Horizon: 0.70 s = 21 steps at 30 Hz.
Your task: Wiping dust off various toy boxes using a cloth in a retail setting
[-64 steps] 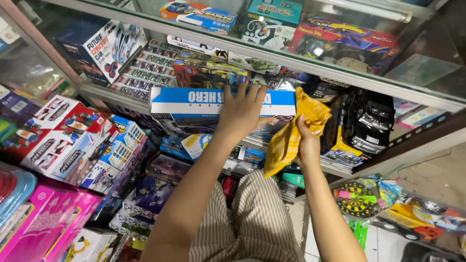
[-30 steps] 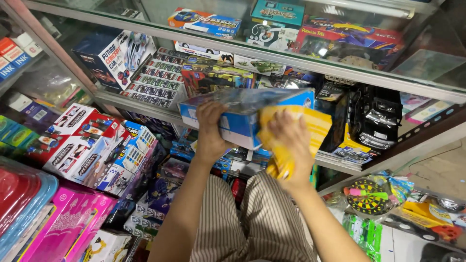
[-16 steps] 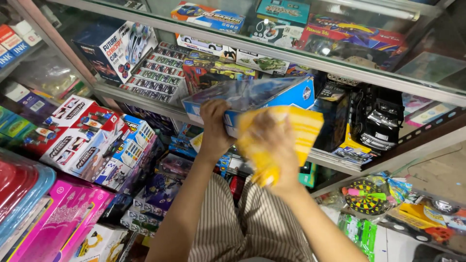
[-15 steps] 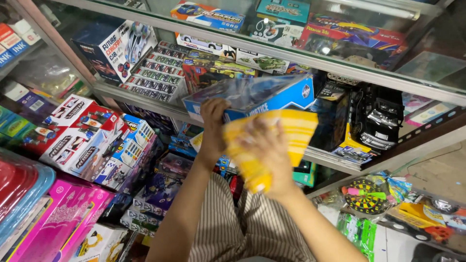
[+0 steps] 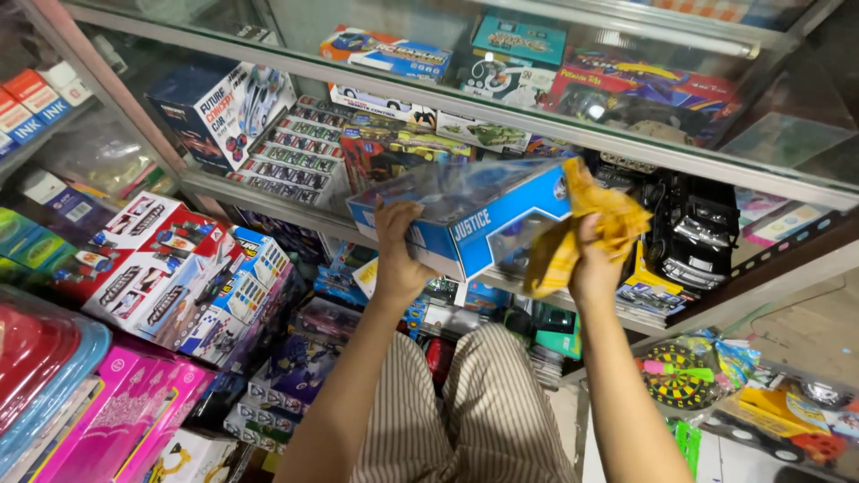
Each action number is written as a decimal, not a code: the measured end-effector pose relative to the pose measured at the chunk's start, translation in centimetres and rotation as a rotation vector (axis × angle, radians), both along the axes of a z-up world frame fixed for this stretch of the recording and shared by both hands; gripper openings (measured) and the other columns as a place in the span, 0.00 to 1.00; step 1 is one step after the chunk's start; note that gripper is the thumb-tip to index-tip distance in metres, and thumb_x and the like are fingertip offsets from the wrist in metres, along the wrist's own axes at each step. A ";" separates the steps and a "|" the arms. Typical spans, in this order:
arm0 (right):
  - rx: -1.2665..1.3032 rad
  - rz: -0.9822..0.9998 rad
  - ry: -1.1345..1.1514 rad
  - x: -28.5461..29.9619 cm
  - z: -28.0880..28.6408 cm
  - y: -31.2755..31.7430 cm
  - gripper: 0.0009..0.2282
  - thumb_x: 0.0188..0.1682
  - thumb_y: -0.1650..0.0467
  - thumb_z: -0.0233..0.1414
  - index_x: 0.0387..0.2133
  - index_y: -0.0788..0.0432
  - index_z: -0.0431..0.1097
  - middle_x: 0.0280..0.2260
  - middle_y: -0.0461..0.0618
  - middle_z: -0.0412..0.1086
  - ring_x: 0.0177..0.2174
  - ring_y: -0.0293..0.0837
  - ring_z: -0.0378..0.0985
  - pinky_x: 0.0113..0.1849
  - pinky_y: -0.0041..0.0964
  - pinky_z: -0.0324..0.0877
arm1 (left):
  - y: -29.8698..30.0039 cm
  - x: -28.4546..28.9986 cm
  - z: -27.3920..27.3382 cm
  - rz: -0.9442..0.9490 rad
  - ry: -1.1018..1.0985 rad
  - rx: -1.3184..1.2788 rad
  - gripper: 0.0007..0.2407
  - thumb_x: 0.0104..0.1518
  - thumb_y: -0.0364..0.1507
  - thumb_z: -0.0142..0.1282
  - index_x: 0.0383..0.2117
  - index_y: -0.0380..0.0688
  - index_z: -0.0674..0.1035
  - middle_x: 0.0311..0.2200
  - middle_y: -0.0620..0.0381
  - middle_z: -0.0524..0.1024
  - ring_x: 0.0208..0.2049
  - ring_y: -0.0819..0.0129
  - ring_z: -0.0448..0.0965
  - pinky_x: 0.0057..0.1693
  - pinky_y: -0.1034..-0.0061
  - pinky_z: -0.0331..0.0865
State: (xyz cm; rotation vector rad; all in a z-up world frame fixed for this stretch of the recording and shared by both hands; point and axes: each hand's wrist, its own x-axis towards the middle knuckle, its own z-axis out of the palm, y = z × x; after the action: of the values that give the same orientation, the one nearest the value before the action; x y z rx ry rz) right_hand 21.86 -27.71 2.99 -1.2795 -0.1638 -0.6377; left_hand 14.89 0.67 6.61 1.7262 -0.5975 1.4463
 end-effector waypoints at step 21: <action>-1.047 0.150 -0.450 -11.1 16.9 2.9 0.43 0.29 0.59 0.69 0.61 0.64 0.63 0.66 0.60 0.57 0.63 0.61 0.62 0.64 0.56 0.55 | 1.8 -3.3 2.2 -0.615 0.763 -0.130 0.32 0.45 0.22 0.70 0.59 0.41 0.68 0.52 0.38 0.70 0.55 0.43 0.68 0.65 0.44 0.58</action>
State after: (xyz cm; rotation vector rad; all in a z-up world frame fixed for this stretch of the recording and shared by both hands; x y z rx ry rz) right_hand 10.72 -24.84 19.94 -2.0681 -1.0620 -0.7251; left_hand 11.59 2.44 8.77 1.6248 -0.5195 0.3442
